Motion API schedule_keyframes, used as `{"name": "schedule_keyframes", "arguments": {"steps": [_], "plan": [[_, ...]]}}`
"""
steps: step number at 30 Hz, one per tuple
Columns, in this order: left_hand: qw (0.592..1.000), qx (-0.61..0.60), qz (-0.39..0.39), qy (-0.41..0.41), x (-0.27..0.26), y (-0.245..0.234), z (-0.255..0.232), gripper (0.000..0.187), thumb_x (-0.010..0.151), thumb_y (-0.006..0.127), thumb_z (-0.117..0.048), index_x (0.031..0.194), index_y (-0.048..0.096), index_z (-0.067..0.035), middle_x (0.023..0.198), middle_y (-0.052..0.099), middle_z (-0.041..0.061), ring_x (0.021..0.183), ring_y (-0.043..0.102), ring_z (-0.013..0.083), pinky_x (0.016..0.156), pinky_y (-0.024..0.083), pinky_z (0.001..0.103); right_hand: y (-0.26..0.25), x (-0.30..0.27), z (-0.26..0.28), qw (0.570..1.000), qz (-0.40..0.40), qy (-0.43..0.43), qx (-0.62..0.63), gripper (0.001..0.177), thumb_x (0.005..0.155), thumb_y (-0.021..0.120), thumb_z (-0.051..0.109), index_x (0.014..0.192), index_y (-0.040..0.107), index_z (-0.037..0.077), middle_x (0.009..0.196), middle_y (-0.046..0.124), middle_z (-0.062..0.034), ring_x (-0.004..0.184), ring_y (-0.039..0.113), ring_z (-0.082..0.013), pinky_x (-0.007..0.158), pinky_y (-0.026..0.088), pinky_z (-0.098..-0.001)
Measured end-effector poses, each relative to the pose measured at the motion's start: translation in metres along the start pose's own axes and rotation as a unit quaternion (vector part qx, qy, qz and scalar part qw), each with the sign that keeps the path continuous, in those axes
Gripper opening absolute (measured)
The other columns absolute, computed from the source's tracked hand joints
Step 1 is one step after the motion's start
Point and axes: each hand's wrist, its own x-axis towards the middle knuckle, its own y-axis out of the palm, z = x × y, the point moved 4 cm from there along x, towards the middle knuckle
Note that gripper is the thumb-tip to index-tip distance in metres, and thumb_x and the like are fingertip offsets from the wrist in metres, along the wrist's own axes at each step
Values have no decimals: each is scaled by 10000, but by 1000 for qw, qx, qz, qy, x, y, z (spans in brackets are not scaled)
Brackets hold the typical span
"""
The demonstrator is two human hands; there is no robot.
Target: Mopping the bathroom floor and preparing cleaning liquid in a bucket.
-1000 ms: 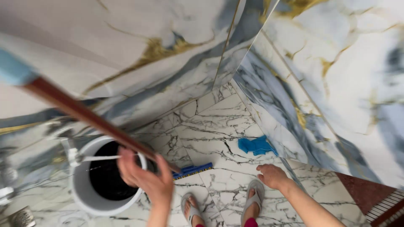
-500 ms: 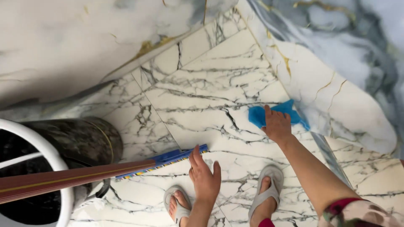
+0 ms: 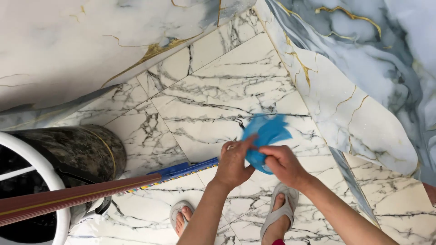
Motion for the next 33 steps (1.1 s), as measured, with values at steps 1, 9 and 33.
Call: {"name": "schedule_keyframes", "arguments": {"steps": [1,9,33], "plan": [[992,-2,121,-44,2,11,10,611,721,778,-57,1302,659,-204,1016,739,39,1075,693,234,1119,405,427,-4,-2,0,999,-12,30,32,226,866,512,65,946,707,-16,624,548,0,566,468,-98,501,395,-292],[993,111,-17,-24,-8,-56,43,432,663,786,-44,1078,708,-138,1019,694,71,993,639,305,872,491,454,-91,-9,22,978,-207,32,18,222,1001,684,216,923,701,9,740,597,46,688,483,-36,607,394,-223],[943,258,137,-161,-77,6,57,959,815,754,-174,1586,183,-150,1652,169,170,1500,200,358,1108,328,524,-66,-11,-89,968,-208,119,-79,414,850,556,-148,1189,593,86,962,715,-54,881,666,-144,777,513,-269]]}}
